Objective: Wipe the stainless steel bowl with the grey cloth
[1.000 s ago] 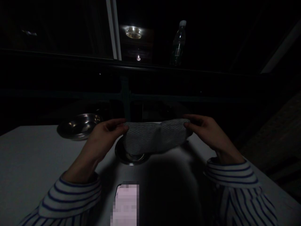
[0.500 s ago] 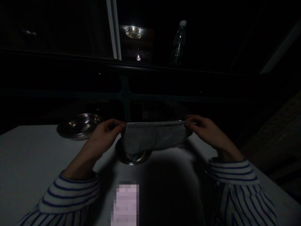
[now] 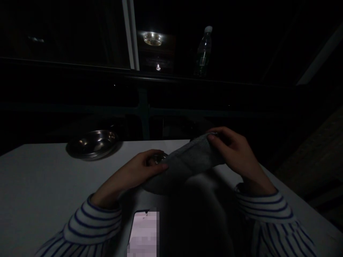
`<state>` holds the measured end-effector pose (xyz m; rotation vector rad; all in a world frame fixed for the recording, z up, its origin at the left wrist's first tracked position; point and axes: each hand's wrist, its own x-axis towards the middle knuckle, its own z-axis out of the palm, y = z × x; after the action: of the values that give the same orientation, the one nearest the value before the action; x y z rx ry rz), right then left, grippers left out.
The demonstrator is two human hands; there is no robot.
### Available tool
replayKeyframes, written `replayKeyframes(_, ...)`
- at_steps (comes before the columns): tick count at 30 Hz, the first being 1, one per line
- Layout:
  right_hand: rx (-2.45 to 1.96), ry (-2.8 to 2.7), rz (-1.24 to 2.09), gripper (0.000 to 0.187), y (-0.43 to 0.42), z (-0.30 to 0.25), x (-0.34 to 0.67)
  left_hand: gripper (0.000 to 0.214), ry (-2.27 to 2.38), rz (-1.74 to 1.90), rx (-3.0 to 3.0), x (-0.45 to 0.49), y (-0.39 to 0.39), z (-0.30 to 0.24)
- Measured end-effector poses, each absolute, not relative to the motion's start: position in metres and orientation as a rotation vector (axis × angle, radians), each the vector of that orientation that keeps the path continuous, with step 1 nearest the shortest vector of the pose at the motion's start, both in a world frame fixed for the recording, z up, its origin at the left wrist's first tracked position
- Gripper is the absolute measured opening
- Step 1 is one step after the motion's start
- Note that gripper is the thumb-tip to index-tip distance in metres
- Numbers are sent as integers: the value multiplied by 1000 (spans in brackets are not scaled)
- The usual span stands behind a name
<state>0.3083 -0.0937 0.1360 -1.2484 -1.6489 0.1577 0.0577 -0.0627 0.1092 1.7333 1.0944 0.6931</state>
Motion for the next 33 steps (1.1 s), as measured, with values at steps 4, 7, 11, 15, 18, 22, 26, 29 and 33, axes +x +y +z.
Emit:
replayKeyframes(4, -1194, -1736, 152, 17, -101, 139, 299, 35, 1018, 671, 1732, 69, -68, 107)
replayKeyframes(7, -1160, -1795, 157, 15, -104, 140, 295, 37, 1112, 706, 1730, 74, -67, 104)
replayKeyframes(11, -1021, -1992, 200, 14, -106, 140, 292, 38, 1258, 860, 1663, 75, -61, 103)
replayKeyframes(15, -765, -2286, 383, 18, -109, 139, 283, 33, 1284, 1030, 1577, 74, -59, 107)
replayKeyframes(18, -636, -2429, 595, 30, -111, 138, 277, 29, 1170, 1044, 1482, 73, -61, 111)
replayKeyframes(22, -610, -2424, 669, 36, -111, 137, 279, 25, 975, 917, 1454, 69, -66, 115)
replayKeyframes(26, -1025, -2153, 395, 32, -104, 132, 285, 28, 882, 807, 1458, 66, -69, 114)
replayKeyframes(29, -1193, -2153, 380, 46, -98, 127, 285, 28, 858, 772, 1466, 66, -70, 113)
replayKeyframes(33, -1220, -2244, 549, 23, -94, 126, 279, 37, 861, 812, 1451, 67, -71, 115)
